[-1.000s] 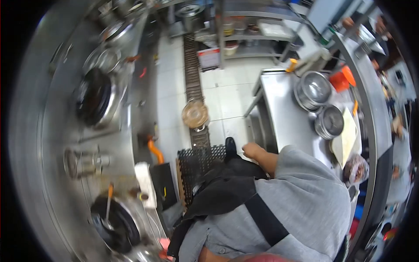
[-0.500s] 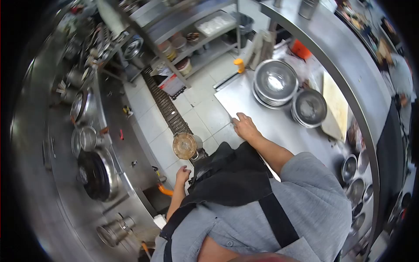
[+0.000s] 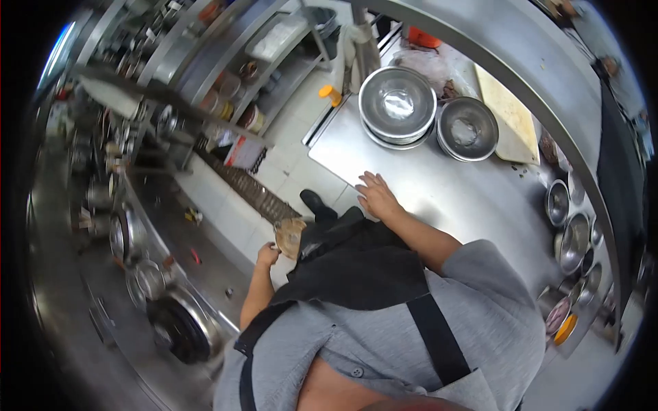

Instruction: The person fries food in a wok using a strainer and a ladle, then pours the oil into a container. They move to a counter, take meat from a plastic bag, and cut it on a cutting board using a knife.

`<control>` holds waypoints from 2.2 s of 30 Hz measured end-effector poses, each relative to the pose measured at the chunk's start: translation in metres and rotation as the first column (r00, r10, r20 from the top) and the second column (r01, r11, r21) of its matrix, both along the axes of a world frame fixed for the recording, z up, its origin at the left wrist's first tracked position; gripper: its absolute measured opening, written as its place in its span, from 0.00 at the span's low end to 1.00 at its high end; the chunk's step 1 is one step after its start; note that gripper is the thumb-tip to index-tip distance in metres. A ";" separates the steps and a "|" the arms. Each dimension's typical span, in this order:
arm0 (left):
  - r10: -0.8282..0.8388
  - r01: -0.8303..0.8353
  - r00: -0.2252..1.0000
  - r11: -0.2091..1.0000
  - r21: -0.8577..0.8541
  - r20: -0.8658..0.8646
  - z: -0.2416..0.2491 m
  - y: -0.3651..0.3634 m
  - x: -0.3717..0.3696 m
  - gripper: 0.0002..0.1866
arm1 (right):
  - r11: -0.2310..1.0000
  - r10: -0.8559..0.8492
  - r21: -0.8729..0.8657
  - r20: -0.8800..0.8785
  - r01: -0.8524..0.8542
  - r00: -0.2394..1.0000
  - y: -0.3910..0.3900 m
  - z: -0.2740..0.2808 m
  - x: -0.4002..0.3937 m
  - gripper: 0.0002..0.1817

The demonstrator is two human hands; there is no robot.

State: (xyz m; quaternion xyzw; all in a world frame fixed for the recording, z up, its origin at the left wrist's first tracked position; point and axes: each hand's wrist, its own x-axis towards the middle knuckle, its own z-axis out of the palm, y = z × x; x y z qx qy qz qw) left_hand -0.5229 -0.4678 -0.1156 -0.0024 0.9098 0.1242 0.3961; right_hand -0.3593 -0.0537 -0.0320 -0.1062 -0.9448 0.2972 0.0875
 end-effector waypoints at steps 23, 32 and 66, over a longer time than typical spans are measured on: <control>-0.183 0.162 0.974 0.975 0.154 0.132 -0.097 -0.168 -0.214 0.25 | 0.988 0.113 -0.137 0.283 -0.076 0.953 -0.050 0.016 -0.332 0.15; 0.452 -0.492 0.870 0.758 0.428 0.199 -0.026 0.020 -0.436 0.19 | 0.965 0.206 -0.250 0.517 -0.083 0.831 -0.028 -0.022 -0.405 0.15; -0.508 0.273 0.755 0.819 0.506 0.414 -0.046 0.810 -0.693 0.24 | 0.479 -0.780 -0.266 0.309 0.837 0.544 0.374 0.035 -0.524 0.17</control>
